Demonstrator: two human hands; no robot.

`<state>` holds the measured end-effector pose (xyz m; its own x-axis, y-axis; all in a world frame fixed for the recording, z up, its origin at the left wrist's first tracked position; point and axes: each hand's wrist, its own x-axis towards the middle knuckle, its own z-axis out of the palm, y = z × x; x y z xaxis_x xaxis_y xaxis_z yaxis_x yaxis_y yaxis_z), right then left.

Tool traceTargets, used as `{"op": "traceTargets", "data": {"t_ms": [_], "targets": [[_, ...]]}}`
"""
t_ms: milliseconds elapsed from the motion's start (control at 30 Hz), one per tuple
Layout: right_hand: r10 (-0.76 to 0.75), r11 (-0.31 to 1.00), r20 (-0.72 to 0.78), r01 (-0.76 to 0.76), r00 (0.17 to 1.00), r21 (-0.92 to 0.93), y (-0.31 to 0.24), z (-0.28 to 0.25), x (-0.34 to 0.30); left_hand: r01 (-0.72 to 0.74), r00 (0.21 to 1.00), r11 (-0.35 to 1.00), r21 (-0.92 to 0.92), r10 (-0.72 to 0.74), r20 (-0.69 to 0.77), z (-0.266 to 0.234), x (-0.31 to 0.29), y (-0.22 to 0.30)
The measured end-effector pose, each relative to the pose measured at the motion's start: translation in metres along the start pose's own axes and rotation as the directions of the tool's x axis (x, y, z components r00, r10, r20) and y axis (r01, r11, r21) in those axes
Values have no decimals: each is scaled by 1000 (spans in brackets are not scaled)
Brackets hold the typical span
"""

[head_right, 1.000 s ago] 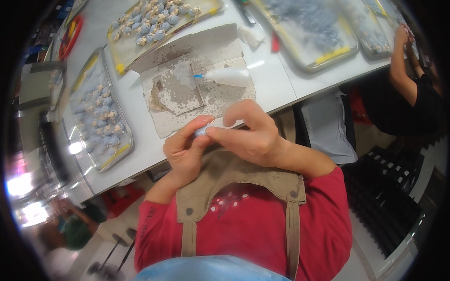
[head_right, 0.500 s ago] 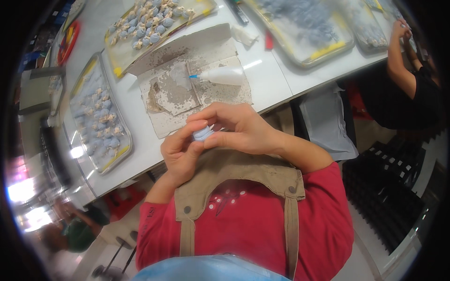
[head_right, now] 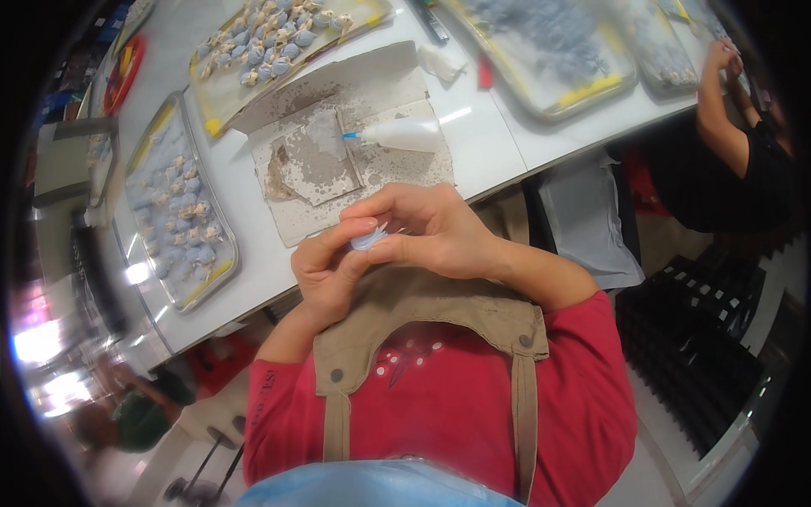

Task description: The person repeatedly picks up small, round, light-blue confections from a tray, applies a white substance from a squeeze bottle to the top, and places them back on the tray. This process is repeated continuously throughout the clip.

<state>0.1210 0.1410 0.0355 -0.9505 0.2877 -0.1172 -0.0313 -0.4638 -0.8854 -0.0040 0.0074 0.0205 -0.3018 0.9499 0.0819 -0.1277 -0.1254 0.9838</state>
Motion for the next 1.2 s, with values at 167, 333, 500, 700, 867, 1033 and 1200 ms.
{"op": "traceTargets", "data": {"t_ms": [167, 333, 500, 700, 867, 1033, 1200], "targets": [[-57, 986, -13, 54, 998, -156, 5, -2, -1, 8, 1000, 995, -100, -7, 4, -1, -1, -7], [-69, 974, -36, 60, 997, -218, 7, -3, -3, 32, 999, 927, -375, -15, 48, -1, 3, -16], [-135, 983, -82, 123, 987, -137, 11, 0, -2, 36, 999, 817, -575, -46, -2, 5, 3, -27], [-63, 998, -43, 63, 997, -6, 12, 2, -8, -13, 997, 886, -463, -25, -77, 9, 0, -31], [1, 986, -80, 13, 997, 166, 15, 7, -9, -14, 993, 892, -452, -41, -112, 15, 2, -31], [-31, 968, -124, 61, 992, 244, 20, 12, -11, -23, 996, 897, -441, -17, -85, 14, -2, -32], [-56, 978, -124, 80, 991, 194, 31, 10, -4, -16, 989, 963, -268, -25, -149, -2, -8, -31]]}}
